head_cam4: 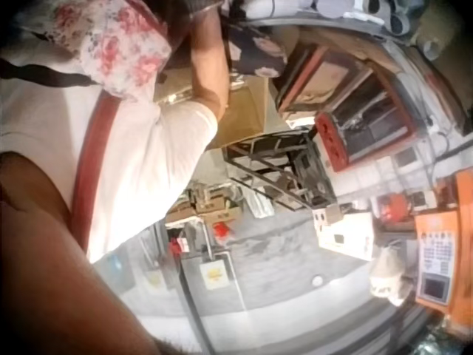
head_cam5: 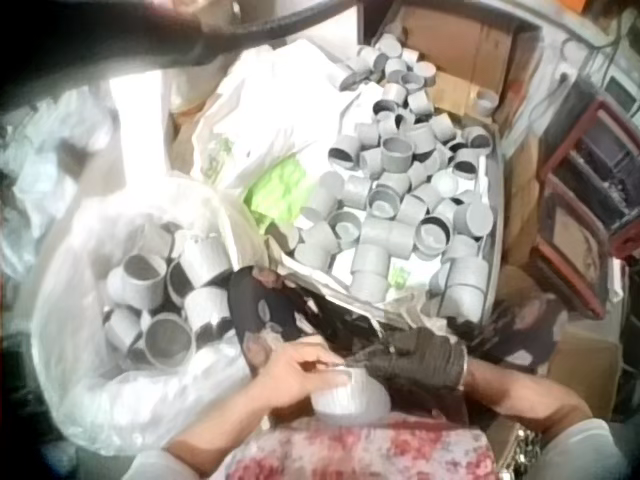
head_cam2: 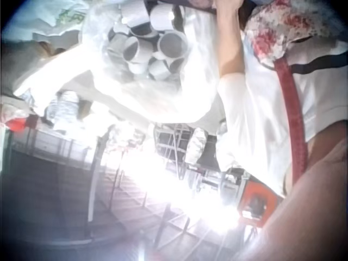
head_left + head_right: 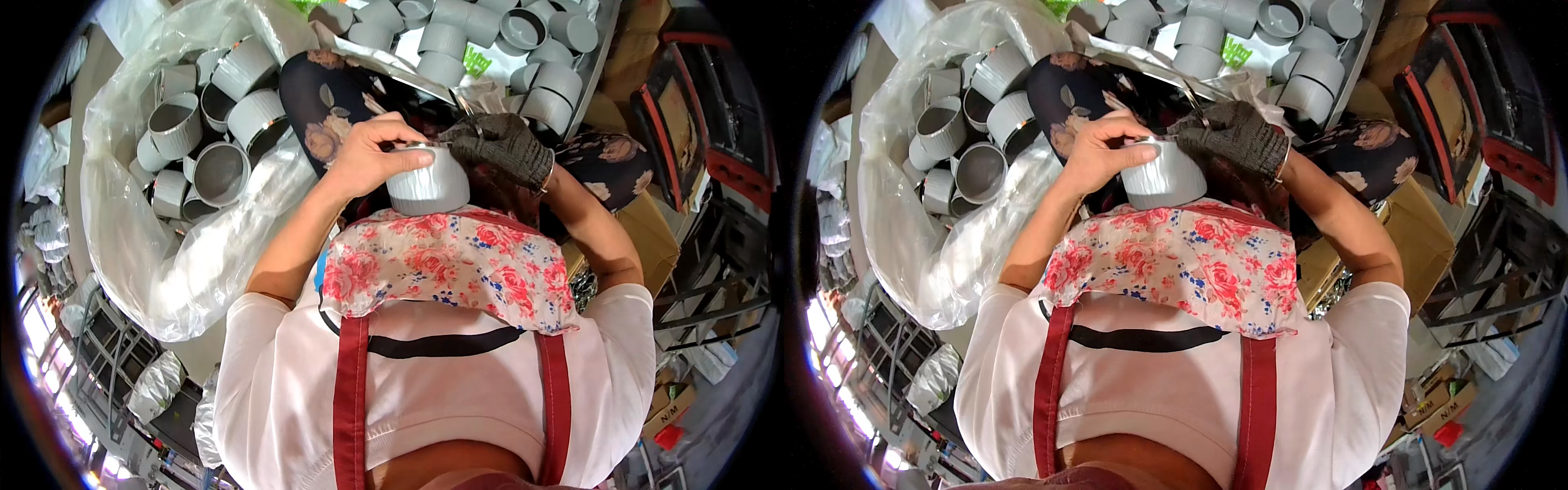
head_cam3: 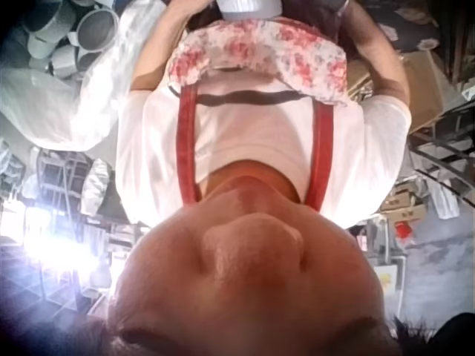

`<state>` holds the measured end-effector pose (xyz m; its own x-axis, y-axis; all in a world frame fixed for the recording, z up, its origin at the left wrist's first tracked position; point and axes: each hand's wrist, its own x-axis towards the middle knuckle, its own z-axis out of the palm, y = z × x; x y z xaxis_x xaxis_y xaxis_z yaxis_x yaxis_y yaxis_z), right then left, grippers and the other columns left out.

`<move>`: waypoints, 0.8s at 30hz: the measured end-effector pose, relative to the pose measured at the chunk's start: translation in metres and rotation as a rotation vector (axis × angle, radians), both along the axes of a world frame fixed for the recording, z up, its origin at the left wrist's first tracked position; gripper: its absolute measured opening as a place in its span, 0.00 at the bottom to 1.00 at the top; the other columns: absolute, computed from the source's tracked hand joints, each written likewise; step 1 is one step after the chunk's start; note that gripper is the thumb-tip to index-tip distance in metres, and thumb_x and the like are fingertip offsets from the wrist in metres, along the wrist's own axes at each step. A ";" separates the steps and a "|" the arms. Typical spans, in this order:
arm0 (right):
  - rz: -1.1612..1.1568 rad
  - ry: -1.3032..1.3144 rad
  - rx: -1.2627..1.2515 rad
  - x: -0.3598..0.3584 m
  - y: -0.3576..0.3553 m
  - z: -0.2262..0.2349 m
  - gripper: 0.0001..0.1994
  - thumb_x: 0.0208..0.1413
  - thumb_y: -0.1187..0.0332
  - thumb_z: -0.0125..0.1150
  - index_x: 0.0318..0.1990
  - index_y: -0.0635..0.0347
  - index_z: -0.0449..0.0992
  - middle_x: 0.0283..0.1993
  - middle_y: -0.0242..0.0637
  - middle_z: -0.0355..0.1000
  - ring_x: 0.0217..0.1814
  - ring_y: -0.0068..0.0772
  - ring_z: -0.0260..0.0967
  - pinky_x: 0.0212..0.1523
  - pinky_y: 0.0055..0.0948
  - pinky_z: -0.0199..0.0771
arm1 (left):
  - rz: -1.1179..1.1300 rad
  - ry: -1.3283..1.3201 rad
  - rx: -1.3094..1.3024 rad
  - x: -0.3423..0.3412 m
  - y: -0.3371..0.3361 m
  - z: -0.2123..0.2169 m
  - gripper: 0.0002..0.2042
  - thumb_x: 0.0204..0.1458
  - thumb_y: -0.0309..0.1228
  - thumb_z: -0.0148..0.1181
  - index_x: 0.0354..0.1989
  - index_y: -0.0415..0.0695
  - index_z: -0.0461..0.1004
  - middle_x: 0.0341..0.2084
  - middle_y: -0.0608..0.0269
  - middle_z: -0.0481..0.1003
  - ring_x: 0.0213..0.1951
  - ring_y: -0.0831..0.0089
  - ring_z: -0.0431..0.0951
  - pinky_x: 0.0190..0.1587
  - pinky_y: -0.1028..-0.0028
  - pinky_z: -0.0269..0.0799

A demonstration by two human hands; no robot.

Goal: The person assembles metal components by hand, taking a circular metal piece and fitting a thin metal rim onto its top edge, then placing the assembled item into a machine and finally into a box.

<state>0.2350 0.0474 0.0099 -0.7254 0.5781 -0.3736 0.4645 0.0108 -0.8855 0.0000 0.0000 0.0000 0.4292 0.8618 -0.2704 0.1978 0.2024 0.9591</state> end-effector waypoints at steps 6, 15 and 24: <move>0.017 0.062 0.183 0.000 -0.001 -0.009 0.13 0.45 0.63 0.59 0.37 0.61 0.75 0.30 0.36 0.74 0.29 0.23 0.69 0.33 0.22 0.70 | 0.226 -0.121 0.145 -0.005 -0.027 -0.009 0.08 0.42 0.22 0.60 0.33 0.36 0.76 0.36 0.66 0.67 0.40 0.76 0.66 0.43 0.80 0.61; -0.089 0.147 -0.077 0.006 -0.013 0.003 0.10 0.45 0.65 0.59 0.32 0.63 0.73 0.29 0.35 0.71 0.30 0.21 0.66 0.34 0.21 0.69 | 0.504 -0.427 -0.129 0.005 -0.030 -0.017 0.14 0.45 0.30 0.58 0.39 0.37 0.71 0.40 0.61 0.69 0.44 0.74 0.67 0.46 0.76 0.62; -0.214 0.227 0.533 -0.005 -0.033 0.006 0.21 0.42 0.65 0.59 0.46 0.61 0.68 0.40 0.42 0.70 0.39 0.36 0.69 0.39 0.28 0.70 | 0.381 -0.666 -0.587 0.004 -0.021 0.022 0.15 0.51 0.31 0.47 0.44 0.34 0.66 0.39 0.54 0.71 0.40 0.70 0.72 0.43 0.74 0.68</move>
